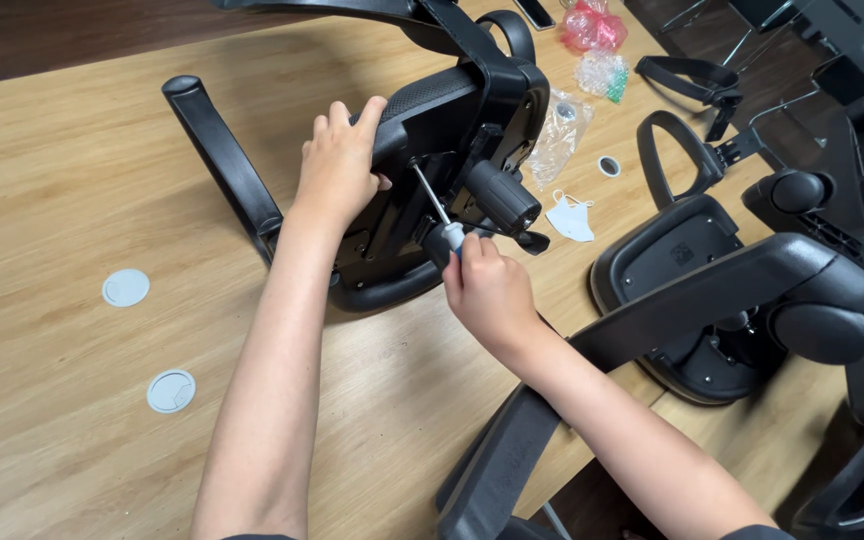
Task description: The person assembles an office chair on a wooden table, using a screwdriver to drive screws that fasten the seat mechanism to the chair base. They hold the seat steady with one hand while tightening screws, repositioning the chair to reach different screw holes, and picking up loose screws from the table.
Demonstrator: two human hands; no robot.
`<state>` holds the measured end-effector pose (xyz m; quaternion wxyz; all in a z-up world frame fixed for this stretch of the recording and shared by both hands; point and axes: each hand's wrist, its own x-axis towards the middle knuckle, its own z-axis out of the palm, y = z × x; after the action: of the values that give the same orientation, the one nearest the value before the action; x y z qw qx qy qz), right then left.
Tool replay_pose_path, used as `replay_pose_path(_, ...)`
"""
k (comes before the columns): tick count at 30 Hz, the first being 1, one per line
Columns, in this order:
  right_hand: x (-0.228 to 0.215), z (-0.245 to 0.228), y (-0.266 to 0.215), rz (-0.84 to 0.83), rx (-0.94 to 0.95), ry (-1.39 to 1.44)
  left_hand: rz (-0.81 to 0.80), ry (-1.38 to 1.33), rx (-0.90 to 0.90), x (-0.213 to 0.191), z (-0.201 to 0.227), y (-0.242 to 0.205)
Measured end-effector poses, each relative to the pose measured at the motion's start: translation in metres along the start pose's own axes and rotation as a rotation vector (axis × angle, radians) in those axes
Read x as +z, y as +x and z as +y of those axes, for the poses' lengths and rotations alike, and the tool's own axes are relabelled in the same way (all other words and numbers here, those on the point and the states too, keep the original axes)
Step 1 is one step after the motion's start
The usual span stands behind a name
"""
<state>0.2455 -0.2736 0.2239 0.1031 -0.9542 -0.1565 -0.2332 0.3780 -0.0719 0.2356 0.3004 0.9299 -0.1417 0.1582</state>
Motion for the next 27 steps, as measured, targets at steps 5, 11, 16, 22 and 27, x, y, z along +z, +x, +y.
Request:
replay_pose_path(5, -0.005, 0.000, 0.004, 0.039, -0.041, -0.026, 0.026, -0.025, 0.017, 0.000, 0.000, 0.000)
replay_pose_path(11, -0.002, 0.027, 0.012, -0.171, 0.660, 0.908, 0.008, -0.066, 0.011, -0.003, -0.001, 0.001)
replay_pose_path(16, -0.018, 0.008, 0.028, -0.361, 1.018, 1.511, 0.003, -0.114, -0.003, -0.003, -0.002, 0.001)
replay_pose_path(22, -0.020, 0.006, 0.035, -0.370, 0.715, 1.156, 0.019, -0.085, 0.034, 0.003, -0.004, 0.002)
replay_pose_path(27, -0.027, -0.012, 0.035, -0.361, 0.602, 0.471, 0.019, -0.051, 0.054, 0.007, -0.005, 0.003)
